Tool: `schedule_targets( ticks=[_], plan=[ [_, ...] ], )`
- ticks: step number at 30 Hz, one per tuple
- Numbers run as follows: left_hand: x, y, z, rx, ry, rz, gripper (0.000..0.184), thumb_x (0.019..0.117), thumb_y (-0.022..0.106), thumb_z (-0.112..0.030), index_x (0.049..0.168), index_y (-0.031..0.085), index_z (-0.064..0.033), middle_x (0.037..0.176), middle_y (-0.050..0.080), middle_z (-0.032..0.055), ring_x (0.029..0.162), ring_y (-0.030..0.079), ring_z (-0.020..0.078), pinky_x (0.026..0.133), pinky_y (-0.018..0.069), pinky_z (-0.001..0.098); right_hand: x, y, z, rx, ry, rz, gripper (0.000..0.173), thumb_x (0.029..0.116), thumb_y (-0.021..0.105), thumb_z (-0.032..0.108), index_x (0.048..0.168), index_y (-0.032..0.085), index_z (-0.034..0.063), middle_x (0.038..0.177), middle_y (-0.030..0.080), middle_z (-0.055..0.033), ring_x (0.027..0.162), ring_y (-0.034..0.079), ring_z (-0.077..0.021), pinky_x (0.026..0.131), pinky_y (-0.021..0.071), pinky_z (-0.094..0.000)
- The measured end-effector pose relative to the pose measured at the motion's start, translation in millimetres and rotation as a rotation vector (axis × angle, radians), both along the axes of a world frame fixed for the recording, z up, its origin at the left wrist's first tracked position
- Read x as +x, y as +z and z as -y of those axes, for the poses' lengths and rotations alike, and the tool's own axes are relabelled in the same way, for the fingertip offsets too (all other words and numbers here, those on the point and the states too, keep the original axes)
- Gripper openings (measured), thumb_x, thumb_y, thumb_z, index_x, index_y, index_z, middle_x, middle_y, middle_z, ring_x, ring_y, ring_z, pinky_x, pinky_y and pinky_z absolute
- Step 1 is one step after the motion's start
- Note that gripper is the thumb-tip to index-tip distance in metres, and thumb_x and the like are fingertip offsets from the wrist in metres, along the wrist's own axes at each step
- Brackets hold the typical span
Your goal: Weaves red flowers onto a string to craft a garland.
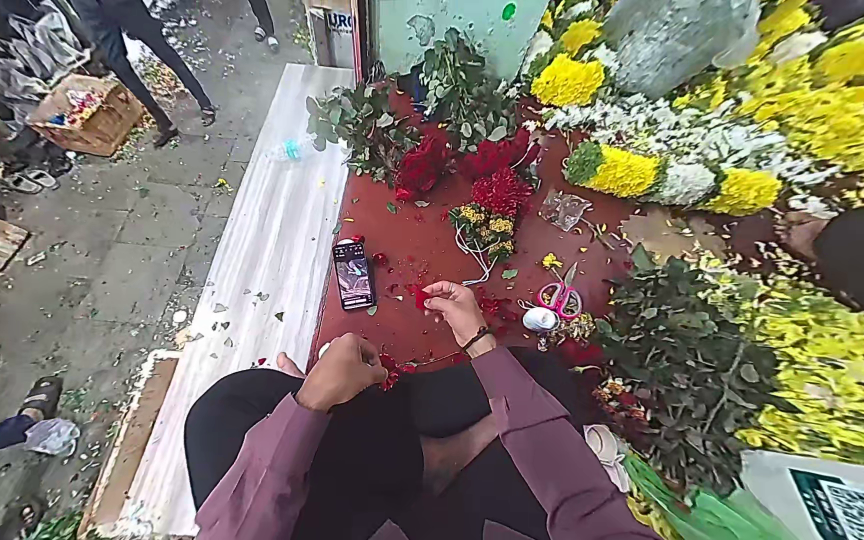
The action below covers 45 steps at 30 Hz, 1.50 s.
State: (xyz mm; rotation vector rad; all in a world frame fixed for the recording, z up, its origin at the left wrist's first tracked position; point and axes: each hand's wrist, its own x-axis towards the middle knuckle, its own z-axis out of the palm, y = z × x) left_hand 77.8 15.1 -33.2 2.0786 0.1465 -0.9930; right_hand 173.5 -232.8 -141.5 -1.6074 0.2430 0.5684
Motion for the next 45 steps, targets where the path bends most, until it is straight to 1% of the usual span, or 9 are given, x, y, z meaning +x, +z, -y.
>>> schedule_targets(
  ticks=[6, 10, 24, 28, 32, 36, 39, 41, 45],
  plan=[
    [1, -5, 2, 0.044, -0.022, -0.038, 0.020, 0.0850, 0.078, -0.032, 0.083, 0.075, -0.0130, 0.074, 0.072, 0.0005, 0.067, 0.068, 0.0148, 0.067, 0.0577, 0.0445, -3, 7, -1, 0.065, 0.001, -0.073, 0.017, 0.0946, 0.070, 0.009, 0.109, 0.072, 0.0006, 0.086, 0.072, -0.0126, 0.065, 0.064, -0.0166, 0.055, 0.0525, -0.0284],
    [3, -7, 4, 0.065, -0.036, -0.059, 0.020, 0.0849, 0.078, -0.033, 0.085, 0.075, -0.0138, 0.072, 0.070, 0.0005, 0.064, 0.066, 0.0151, 0.064, 0.0562, 0.0443, -1, 12, -5, 0.106, 0.018, -0.052, 0.015, 0.0973, 0.064, 0.006, 0.108, 0.073, 0.0002, 0.092, 0.076, -0.0154, 0.068, 0.069, -0.0191, 0.055, 0.0532, -0.0288],
    [2, -7, 2, 0.054, -0.021, -0.064, 0.019, 0.0857, 0.078, -0.032, 0.084, 0.075, -0.0130, 0.071, 0.071, 0.0009, 0.062, 0.066, 0.0145, 0.063, 0.0568, 0.0425, -8, 17, -7, 0.128, 0.043, 0.026, 0.011, 0.0942, 0.065, 0.000, 0.096, 0.076, -0.0023, 0.085, 0.076, -0.0152, 0.065, 0.068, -0.0163, 0.057, 0.0540, -0.0275],
    [1, -7, 2, 0.060, -0.016, -0.055, 0.018, 0.0846, 0.079, -0.031, 0.083, 0.076, -0.0131, 0.072, 0.071, 0.0008, 0.063, 0.066, 0.0145, 0.064, 0.0567, 0.0429, -9, 16, -10, 0.079, 0.102, 0.059, 0.016, 0.0950, 0.064, 0.002, 0.102, 0.079, 0.0022, 0.091, 0.077, -0.0116, 0.072, 0.070, -0.0164, 0.064, 0.0574, -0.0300],
    [2, -7, 2, 0.062, 0.008, -0.056, 0.018, 0.0852, 0.078, -0.030, 0.083, 0.076, -0.0125, 0.071, 0.071, 0.0008, 0.062, 0.066, 0.0140, 0.064, 0.0574, 0.0420, -14, 18, -11, 0.045, 0.189, 0.186, 0.029, 0.0810, 0.071, -0.003, 0.108, 0.078, 0.0069, 0.100, 0.078, -0.0080, 0.085, 0.074, -0.0175, 0.079, 0.0626, -0.0364],
    [2, -9, 1, 0.065, 0.034, -0.027, 0.019, 0.0841, 0.078, -0.032, 0.080, 0.076, -0.0137, 0.071, 0.071, -0.0002, 0.063, 0.067, 0.0140, 0.064, 0.0572, 0.0430, -26, 28, -16, -0.027, 0.182, 0.261, 0.015, 0.0886, 0.078, 0.014, 0.103, 0.079, 0.0088, 0.101, 0.078, -0.0021, 0.091, 0.074, -0.0117, 0.085, 0.0622, -0.0324],
    [2, -9, 0, 0.094, 0.064, -0.009, 0.020, 0.0833, 0.079, -0.034, 0.080, 0.075, -0.0139, 0.072, 0.070, 0.0011, 0.064, 0.066, 0.0164, 0.065, 0.0565, 0.0463, -39, 37, -19, 0.055, 0.117, 0.309, 0.012, 0.0928, 0.073, 0.012, 0.100, 0.077, 0.0034, 0.094, 0.078, -0.0071, 0.083, 0.074, -0.0156, 0.078, 0.0630, -0.0328],
    [2, -9, 0, 0.103, 0.103, 0.003, 0.021, 0.0837, 0.078, -0.034, 0.083, 0.076, -0.0134, 0.072, 0.071, 0.0020, 0.063, 0.066, 0.0170, 0.064, 0.0569, 0.0463, -48, 42, -21, 0.127, 0.067, 0.325, 0.015, 0.0911, 0.072, 0.006, 0.104, 0.074, 0.0000, 0.095, 0.077, -0.0106, 0.082, 0.074, -0.0202, 0.077, 0.0640, -0.0358],
    [2, -11, -2, 0.097, 0.165, 0.058, 0.023, 0.0852, 0.077, -0.039, 0.082, 0.077, -0.0156, 0.072, 0.070, -0.0007, 0.065, 0.065, 0.0144, 0.065, 0.0554, 0.0455, -65, 61, -23, 0.272, 0.039, 0.203, 0.039, 0.0838, 0.077, -0.004, 0.119, 0.060, -0.0036, 0.093, 0.076, -0.0189, 0.081, 0.076, -0.0313, 0.075, 0.0662, -0.0432]
  ],
)
